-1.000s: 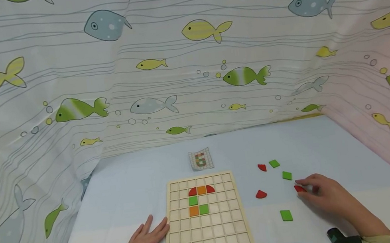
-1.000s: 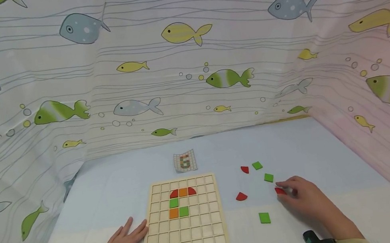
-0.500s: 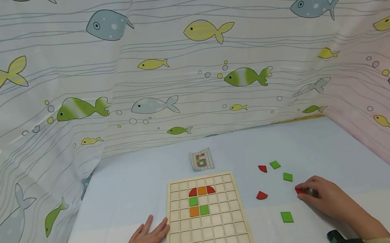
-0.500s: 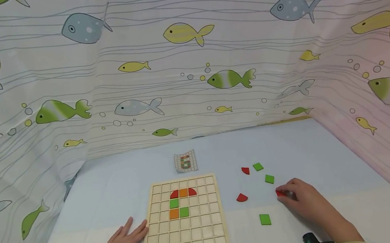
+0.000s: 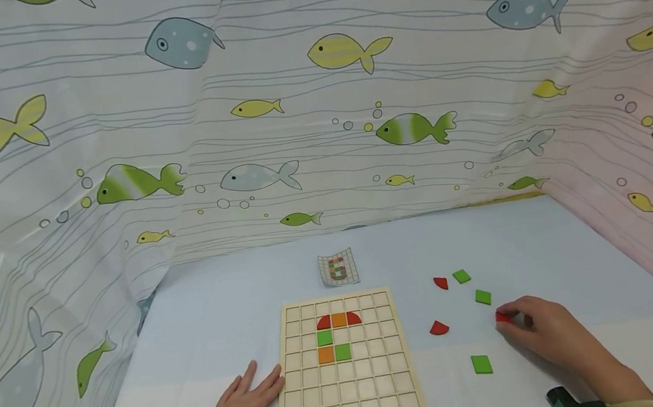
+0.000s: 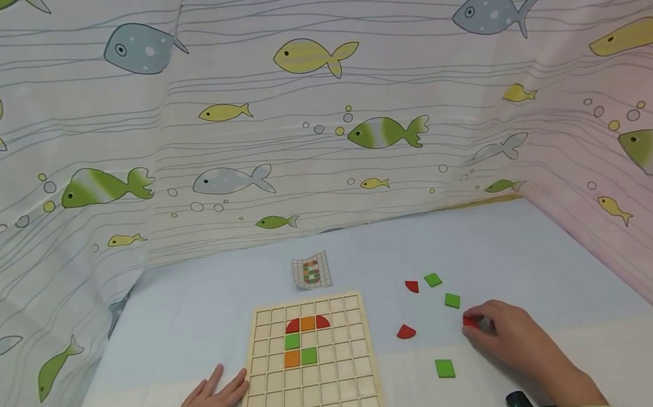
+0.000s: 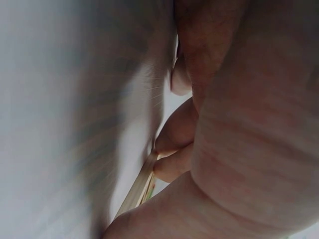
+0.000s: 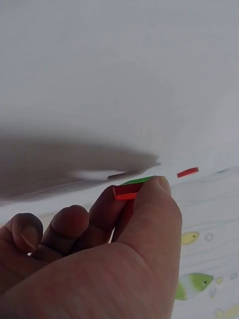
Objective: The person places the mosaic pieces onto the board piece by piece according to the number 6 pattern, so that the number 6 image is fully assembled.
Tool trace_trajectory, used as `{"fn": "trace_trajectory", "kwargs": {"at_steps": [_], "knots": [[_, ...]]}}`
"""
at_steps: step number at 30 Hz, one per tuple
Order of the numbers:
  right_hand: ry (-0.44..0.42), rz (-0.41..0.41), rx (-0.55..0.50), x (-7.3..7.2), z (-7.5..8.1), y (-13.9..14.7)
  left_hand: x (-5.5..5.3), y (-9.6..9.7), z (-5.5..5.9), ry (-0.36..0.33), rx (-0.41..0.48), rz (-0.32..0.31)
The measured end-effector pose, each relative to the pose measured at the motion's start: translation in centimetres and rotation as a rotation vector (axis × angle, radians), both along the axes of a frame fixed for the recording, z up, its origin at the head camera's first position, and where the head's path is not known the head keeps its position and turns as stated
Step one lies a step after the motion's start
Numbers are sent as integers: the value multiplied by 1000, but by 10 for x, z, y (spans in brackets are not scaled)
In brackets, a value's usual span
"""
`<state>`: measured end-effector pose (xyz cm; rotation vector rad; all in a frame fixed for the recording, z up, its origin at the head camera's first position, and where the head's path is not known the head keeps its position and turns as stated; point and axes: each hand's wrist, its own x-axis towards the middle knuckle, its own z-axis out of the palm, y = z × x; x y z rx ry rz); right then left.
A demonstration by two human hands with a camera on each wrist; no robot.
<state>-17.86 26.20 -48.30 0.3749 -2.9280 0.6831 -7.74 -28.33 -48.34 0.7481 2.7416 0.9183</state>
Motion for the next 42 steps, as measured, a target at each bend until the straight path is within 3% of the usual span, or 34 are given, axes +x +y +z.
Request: {"fn": "trace_trajectory", "kwargs": {"at_steps": [7, 13, 27, 35, 42], "knots": [[-56, -23, -38, 2, 5, -9, 1, -1, 0, 8, 13, -8], [-40, -9, -34, 0, 7, -17, 2, -2, 0, 8, 0, 6], [91, 125, -20, -6, 17, -36, 0, -1, 0, -29, 2, 1], [21, 153, 6, -10, 30, -55, 1, -1, 0, 9, 0, -8], [20, 260, -4, -17, 38, -77, 1, 0, 0, -14, 21, -5]]}}
